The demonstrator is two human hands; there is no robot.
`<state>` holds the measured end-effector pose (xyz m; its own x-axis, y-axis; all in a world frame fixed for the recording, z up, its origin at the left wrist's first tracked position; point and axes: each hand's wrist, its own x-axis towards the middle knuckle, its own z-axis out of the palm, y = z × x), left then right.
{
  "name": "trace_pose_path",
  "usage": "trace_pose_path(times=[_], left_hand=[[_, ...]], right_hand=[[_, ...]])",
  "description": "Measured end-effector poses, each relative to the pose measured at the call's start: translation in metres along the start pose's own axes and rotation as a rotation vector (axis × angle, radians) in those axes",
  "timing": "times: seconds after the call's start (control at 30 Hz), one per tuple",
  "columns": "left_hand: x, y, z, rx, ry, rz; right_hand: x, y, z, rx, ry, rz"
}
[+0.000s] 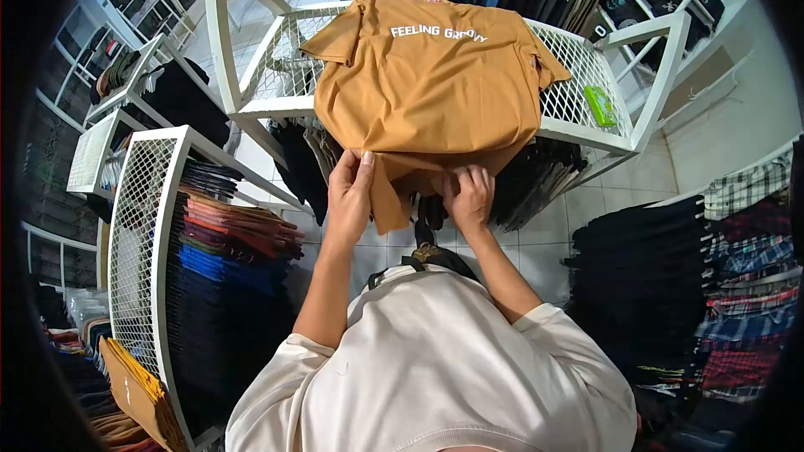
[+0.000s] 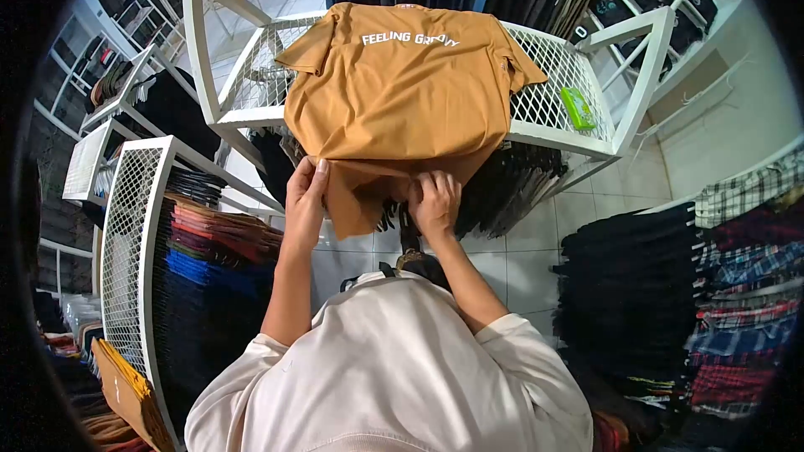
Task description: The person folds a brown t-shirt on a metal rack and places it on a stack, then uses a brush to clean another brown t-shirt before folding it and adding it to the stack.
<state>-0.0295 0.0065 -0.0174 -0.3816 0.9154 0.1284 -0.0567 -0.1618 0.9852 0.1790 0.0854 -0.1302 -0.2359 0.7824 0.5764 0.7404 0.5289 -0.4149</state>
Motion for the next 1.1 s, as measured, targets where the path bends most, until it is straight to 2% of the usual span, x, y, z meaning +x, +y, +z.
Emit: trace_pose_path(times=[0.03,0.13,0.17,0.2,0.27,0.3,0.4,0.43,0.47,0.53,0.57,0.6,0.67,0.7,0.73,0.77,0.8,0.9,0.93,0.97,1.0,1.07,1.1], left_hand=[[-0.001,0.003,-0.002,0.023,-0.012,-0.018],[-0.004,0.019,-0.002,-0.024,0.003,-0.079],[0.0,0.009,-0.006,-0.019,0.025,-0.028],[0.004,0.005,-0.006,-0.021,0.025,-0.026],[0.015,0.001,-0.008,-0.149,0.136,0.005],[0.021,0.002,-0.005,-0.27,0.172,-0.059],[0.039,-0.007,-0.011,-0.185,0.073,0.027],[0.04,0.007,-0.016,0.107,-0.01,-0.057],[0.039,0.022,-0.018,0.106,-0.015,-0.056],[0.035,0.063,-0.016,0.671,-0.33,0.145],[0.042,0.059,-0.024,1.066,-0.311,0.372],[0.045,0.067,-0.029,1.185,-0.323,0.332],[0.065,0.046,-0.05,1.271,-0.136,0.462],[0.072,0.052,-0.053,1.279,-0.085,0.46],[0.079,0.057,-0.057,1.286,-0.037,0.457],[0.09,0.054,-0.064,1.25,-0.005,0.418],[0.102,0.058,-0.064,1.262,0.014,0.323],[0.153,0.065,-0.046,1.266,0.108,0.299],[0.179,0.059,-0.04,1.28,0.157,0.295],[0.201,0.05,-0.033,1.266,0.177,0.421],[0.213,0.044,-0.03,1.253,0.193,0.545],[0.212,0.051,-0.012,1.232,0.097,0.585],[0.199,0.052,-0.004,1.09,0.08,0.765]], right_hand=[[0.003,-0.001,-0.005,0.061,0.066,0.01],[0.006,-0.012,-0.025,0.196,0.042,-0.015],[0.009,-0.015,-0.027,0.23,0.129,-0.093],[0.01,-0.02,-0.031,0.23,0.129,-0.096],[0.016,-0.029,-0.035,0.618,0.24,0.212],[0.02,-0.026,-0.039,0.679,0.245,0.296],[0.049,-0.028,-0.06,0.727,0.29,0.181],[0.061,-0.03,-0.065,0.693,0.351,0.085],[0.07,-0.031,-0.075,0.689,0.355,0.086],[0.086,-0.022,-0.098,0.56,-0.043,0.165],[0.096,-0.013,-0.103,0.431,-0.04,-0.076],[0.107,-0.017,-0.116,0.398,-0.094,-0.187],[0.121,-0.01,-0.122,0.277,-0.175,-0.358],[0.128,-0.002,-0.123,0.277,-0.169,-0.362],[0.135,0.009,-0.123,0.214,-0.275,-0.29],[0.142,0.016,-0.121,0.149,-0.38,-0.216],[0.155,0.019,-0.118,0.146,-0.372,-0.218],[0.207,0.032,-0.099,0.018,-0.318,-0.213],[0.229,0.037,-0.083,-0.061,-0.108,-0.208],[0.239,0.038,-0.073,-0.139,0.1,-0.199],[0.237,0.03,-0.072,-0.136,0.094,-0.194],[0.258,0.003,-0.078,-0.269,0.358,-0.208],[0.252,-0.014,-0.078,-0.059,0.326,-0.111]])
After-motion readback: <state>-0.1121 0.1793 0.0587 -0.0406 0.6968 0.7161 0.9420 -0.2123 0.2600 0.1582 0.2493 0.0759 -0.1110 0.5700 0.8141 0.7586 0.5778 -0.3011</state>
